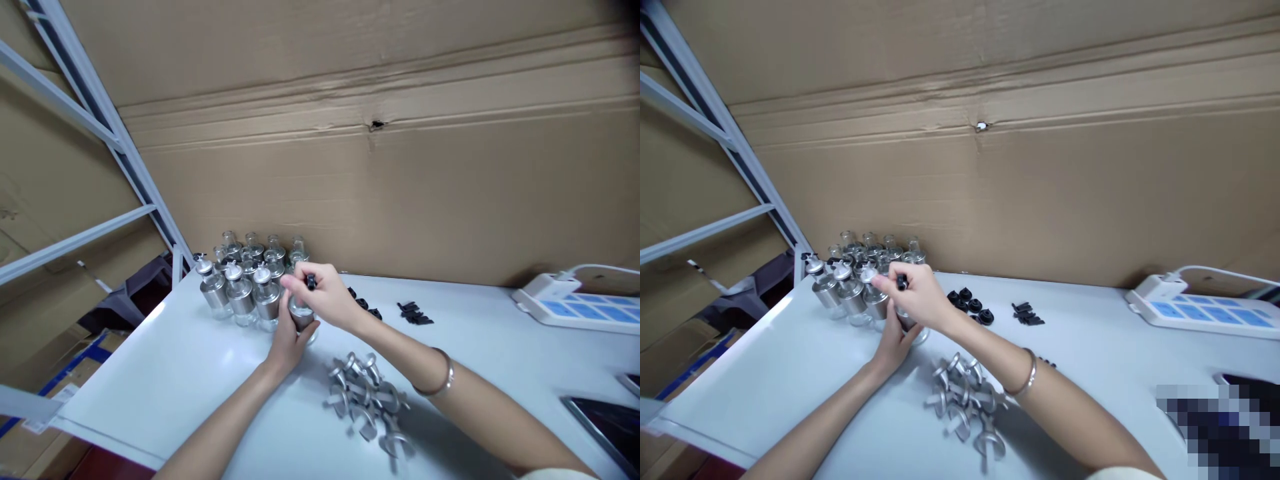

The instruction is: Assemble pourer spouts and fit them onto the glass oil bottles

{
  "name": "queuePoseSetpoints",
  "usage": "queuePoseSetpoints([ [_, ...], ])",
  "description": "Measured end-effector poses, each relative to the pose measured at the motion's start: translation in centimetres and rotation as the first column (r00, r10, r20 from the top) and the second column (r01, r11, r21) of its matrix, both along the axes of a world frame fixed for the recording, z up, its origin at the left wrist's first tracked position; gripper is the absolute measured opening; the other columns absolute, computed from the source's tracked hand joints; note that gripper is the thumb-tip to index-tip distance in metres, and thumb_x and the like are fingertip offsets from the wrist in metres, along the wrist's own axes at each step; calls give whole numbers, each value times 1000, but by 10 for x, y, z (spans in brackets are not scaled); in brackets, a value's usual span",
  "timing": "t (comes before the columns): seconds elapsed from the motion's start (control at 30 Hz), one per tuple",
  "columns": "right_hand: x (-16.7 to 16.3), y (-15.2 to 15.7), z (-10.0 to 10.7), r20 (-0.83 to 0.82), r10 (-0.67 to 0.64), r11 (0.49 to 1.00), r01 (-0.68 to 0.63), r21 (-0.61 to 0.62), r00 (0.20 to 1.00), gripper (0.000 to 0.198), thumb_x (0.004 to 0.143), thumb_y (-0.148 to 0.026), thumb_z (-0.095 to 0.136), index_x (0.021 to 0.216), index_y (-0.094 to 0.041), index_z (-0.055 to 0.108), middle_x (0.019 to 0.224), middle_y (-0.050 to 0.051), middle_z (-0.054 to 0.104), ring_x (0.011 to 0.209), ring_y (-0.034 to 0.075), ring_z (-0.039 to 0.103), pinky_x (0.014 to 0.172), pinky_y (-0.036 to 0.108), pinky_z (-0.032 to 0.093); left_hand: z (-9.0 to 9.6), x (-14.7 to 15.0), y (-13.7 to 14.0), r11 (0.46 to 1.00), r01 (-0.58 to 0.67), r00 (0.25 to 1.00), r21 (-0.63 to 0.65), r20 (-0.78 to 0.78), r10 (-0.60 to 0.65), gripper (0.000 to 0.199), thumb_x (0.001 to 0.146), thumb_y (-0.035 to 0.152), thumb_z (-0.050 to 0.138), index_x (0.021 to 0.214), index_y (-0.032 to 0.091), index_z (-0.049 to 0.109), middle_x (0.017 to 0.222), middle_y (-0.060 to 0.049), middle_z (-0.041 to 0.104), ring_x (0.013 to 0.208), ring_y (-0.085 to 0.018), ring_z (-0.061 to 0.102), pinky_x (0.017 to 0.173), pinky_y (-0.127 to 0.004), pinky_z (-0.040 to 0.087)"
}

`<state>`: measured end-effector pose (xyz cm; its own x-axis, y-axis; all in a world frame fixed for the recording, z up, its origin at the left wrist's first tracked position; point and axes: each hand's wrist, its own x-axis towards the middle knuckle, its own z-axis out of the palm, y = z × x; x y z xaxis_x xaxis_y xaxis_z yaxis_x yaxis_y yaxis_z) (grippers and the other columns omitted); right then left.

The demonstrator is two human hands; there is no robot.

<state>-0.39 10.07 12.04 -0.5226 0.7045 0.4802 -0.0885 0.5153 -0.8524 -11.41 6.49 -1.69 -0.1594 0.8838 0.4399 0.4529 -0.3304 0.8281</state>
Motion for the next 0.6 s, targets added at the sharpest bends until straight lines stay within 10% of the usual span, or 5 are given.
queuePoseSetpoints([
  [0.2,36,-22,-8,-22,-6,998,5,-64,1000,45,82,-51,57,53,-20,40,49,-4,49,48,9,42,51,24,34,1,-7,-2,931,-58,902,359,-380,203,76,89,30,53,146,25,3,148,-20,22,140,-28,27,109,-50,34],
  [0.6,85,-63,-7,164,41,989,-17,-146,986,44,82,-47,57,53,-21,36,49,-4,47,49,10,43,52,25,34,7,-8,5,783,-164,659,600,-524,539,76,84,37,62,144,14,19,131,-23,46,123,-33,46,97,-46,38],
])
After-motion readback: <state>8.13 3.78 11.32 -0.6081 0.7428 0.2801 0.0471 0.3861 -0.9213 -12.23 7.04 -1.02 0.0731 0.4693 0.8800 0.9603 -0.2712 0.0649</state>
